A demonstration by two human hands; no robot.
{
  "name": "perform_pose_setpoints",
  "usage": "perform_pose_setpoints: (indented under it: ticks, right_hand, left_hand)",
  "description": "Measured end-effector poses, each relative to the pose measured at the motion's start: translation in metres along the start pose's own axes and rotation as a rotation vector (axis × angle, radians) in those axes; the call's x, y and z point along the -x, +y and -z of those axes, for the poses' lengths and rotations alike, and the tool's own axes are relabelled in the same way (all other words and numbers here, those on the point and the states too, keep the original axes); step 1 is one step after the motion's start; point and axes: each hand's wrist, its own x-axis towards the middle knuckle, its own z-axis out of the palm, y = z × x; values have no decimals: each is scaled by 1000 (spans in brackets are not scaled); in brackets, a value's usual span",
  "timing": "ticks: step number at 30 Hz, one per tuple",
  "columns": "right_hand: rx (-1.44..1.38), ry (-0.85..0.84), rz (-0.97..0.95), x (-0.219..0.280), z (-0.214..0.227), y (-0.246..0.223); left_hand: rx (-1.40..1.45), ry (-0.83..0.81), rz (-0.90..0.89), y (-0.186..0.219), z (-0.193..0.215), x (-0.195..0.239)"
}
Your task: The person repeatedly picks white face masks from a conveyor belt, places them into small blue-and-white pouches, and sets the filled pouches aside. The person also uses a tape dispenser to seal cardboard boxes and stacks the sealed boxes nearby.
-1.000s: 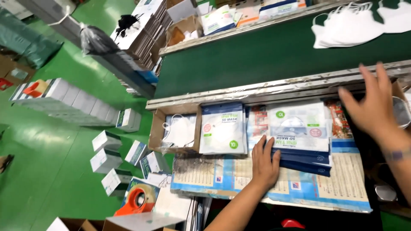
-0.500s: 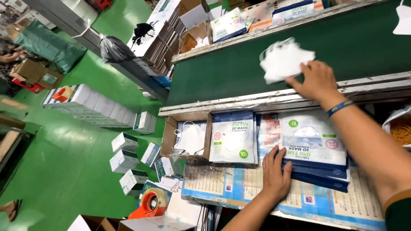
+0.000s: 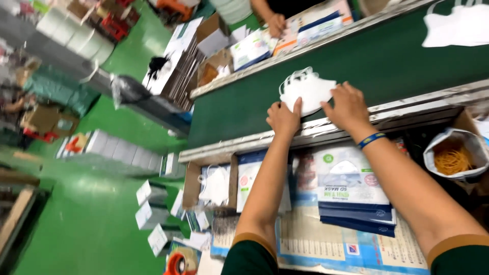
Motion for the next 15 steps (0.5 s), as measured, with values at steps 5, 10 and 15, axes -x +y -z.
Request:
perform_pose_setpoints:
  ticks: [5, 10, 15]
  right_hand:
    - [-21, -61, -53, 3, 8, -6]
    - [-279, 119, 78, 9, 27, -2]
    - [-1045, -542, -166, 94, 95, -5]
  left_hand:
    - [264, 99, -57, 18, -19, -4]
    - [1200, -90, -129, -1, -8, 10]
    - [1038, -207, -189, -14, 96, 171]
